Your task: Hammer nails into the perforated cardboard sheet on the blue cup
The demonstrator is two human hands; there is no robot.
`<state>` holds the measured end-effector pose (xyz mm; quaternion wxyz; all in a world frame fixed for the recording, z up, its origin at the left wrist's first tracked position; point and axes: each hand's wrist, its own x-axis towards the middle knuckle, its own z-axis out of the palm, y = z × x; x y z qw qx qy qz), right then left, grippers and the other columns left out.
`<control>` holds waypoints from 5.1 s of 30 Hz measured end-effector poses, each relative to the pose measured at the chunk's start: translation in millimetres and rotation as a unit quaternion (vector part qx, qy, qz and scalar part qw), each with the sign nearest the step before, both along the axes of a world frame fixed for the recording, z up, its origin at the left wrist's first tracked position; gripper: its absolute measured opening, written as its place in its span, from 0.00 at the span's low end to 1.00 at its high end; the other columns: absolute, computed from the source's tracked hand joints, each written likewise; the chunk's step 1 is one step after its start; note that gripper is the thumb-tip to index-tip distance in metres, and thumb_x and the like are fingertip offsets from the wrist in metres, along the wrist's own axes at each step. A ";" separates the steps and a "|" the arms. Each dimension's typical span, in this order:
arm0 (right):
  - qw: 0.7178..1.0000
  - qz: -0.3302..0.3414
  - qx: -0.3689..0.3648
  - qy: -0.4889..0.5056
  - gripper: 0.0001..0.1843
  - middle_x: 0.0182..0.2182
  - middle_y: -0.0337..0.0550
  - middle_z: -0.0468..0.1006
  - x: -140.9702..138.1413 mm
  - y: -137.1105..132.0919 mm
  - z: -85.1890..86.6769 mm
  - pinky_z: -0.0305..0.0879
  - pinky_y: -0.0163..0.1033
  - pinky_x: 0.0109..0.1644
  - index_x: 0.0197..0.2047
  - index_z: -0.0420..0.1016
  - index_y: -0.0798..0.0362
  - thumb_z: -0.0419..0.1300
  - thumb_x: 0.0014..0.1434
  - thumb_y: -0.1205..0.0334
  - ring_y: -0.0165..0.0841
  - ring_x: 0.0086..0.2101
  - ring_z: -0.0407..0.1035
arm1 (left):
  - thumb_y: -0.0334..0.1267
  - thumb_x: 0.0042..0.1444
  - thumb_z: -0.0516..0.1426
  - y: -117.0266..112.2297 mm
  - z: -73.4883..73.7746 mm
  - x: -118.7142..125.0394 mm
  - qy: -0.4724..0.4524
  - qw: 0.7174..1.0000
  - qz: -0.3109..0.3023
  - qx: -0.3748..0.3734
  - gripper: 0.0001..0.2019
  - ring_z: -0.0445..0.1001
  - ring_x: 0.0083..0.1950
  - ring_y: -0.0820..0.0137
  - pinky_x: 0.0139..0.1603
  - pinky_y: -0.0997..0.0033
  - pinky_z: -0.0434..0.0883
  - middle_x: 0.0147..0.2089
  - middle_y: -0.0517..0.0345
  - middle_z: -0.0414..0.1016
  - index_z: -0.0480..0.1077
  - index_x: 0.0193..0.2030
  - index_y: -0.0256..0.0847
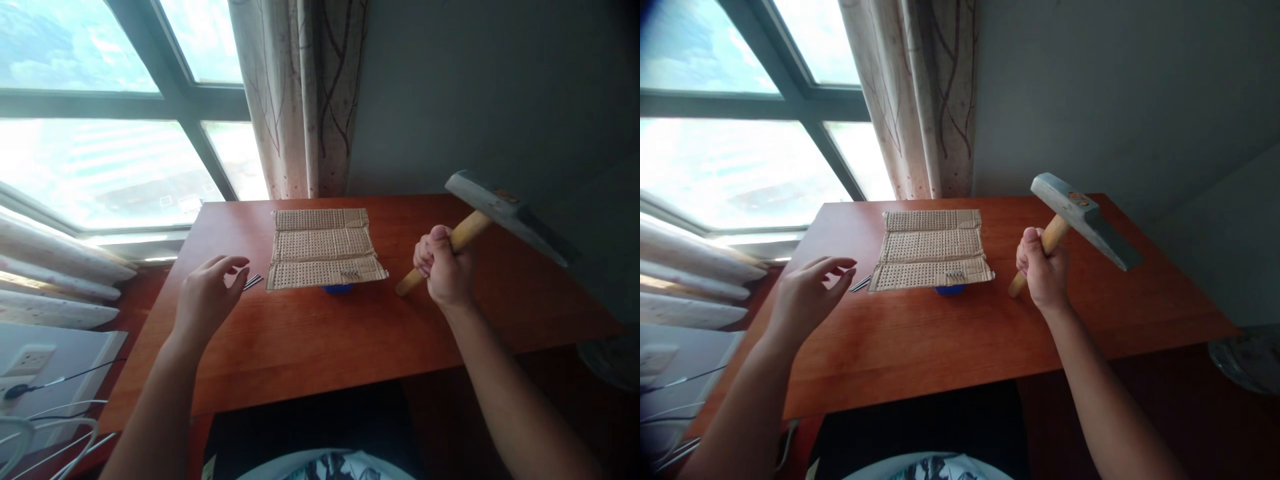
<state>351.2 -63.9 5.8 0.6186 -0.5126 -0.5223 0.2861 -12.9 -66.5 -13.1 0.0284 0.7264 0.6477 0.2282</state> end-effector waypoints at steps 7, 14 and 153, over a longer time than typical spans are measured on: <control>1.000 0.004 0.001 0.015 0.30 0.16 0.31 0.50 3.3 -2.8 -0.1 0.50 0.37 0.18 0.23 0.49 0.47 0.54 0.62 0.35 0.26 0.16 0.50 | 0.44 0.64 0.50 -4.9 -16.9 -1.5 0.159 0.982 0.005 -0.101 0.14 0.77 0.39 0.62 0.30 0.68 0.60 0.45 0.54 0.80 0.77 0.43 0.46; 1.000 0.011 -0.012 -0.007 0.30 0.16 0.31 0.48 3.5 -3.9 -1.2 0.45 0.36 0.18 0.23 0.47 0.47 0.51 0.63 0.35 0.25 0.16 0.46 | 0.41 0.66 0.47 -0.5 -19.2 5.6 0.232 0.966 -0.014 -0.113 0.16 0.77 0.40 0.60 0.28 0.67 0.56 0.44 0.50 0.79 0.76 0.42 0.45; 0.895 0.246 -0.172 -0.329 0.20 0.20 0.34 0.67 -3.6 -27.7 69.6 0.49 0.35 0.24 0.26 0.69 0.52 0.59 0.64 0.48 0.27 0.21 0.57 | 0.34 0.53 0.61 1.9 9.8 131.1 -0.195 0.970 -0.144 0.020 0.04 0.69 0.23 0.76 0.26 0.79 0.64 0.23 0.64 0.74 0.79 0.33 0.43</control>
